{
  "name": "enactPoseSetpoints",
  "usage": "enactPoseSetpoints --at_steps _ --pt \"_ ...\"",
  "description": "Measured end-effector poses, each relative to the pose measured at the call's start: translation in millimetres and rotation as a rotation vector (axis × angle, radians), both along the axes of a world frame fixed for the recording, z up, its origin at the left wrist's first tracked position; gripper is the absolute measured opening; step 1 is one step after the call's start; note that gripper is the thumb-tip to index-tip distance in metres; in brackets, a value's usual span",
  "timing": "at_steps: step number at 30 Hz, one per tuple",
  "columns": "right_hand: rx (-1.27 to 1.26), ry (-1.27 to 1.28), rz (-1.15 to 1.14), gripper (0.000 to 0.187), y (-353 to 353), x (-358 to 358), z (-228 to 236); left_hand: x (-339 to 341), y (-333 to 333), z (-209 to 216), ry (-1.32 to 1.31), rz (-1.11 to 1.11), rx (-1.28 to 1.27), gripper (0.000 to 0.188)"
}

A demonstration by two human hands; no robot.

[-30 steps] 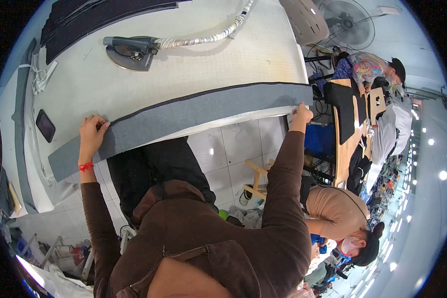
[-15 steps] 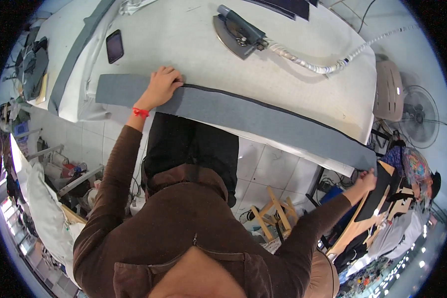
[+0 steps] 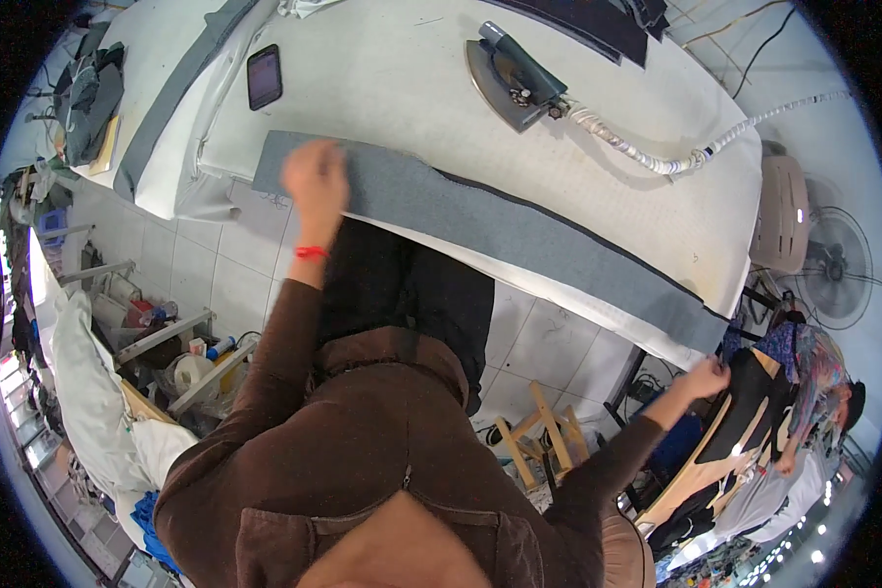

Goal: The recorder irons long strips of grey fabric on an industrial ironing table.

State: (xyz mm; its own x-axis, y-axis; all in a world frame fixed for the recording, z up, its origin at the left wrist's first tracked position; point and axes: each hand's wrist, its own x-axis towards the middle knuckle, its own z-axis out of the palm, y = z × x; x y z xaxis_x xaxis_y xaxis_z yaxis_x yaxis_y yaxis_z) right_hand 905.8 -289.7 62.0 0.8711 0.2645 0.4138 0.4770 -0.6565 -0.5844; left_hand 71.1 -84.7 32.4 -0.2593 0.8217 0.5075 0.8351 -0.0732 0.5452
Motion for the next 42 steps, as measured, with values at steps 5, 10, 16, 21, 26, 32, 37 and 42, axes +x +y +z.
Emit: enactPoseSetpoints --at_steps 5,10,16,21,26,32,37,42 --pt "-0.090 0.062 0.580 0.031 83 -324 -56 -193 5 -22 0.080 0.350 -0.270 0.037" --pt "0.026 0.132 1.360 0.019 117 -550 -19 -186 43 -15 0.035 0.194 -0.679 0.047" --pt "-0.079 0.017 1.565 0.034 102 -621 -29 -195 37 -13 -0.134 0.112 -0.417 0.035" --pt "-0.001 0.230 1.620 0.026 107 -603 -23 -174 26 -14 0.212 0.372 -0.351 0.025" --pt "-0.015 0.126 1.244 0.009 149 -561 -2 -132 18 9 0.031 0.101 -0.123 0.018" --pt "-0.129 -0.067 1.550 0.016 232 -590 -3 1 51 12 -0.026 -0.675 -0.272 0.022" --pt "-0.240 -0.159 1.582 0.016 244 -601 -12 10 61 11 0.091 -0.690 -0.285 0.020" --pt "-0.184 -0.340 1.589 0.018 240 -601 -20 4 60 3 0.177 -0.801 -0.204 0.019"
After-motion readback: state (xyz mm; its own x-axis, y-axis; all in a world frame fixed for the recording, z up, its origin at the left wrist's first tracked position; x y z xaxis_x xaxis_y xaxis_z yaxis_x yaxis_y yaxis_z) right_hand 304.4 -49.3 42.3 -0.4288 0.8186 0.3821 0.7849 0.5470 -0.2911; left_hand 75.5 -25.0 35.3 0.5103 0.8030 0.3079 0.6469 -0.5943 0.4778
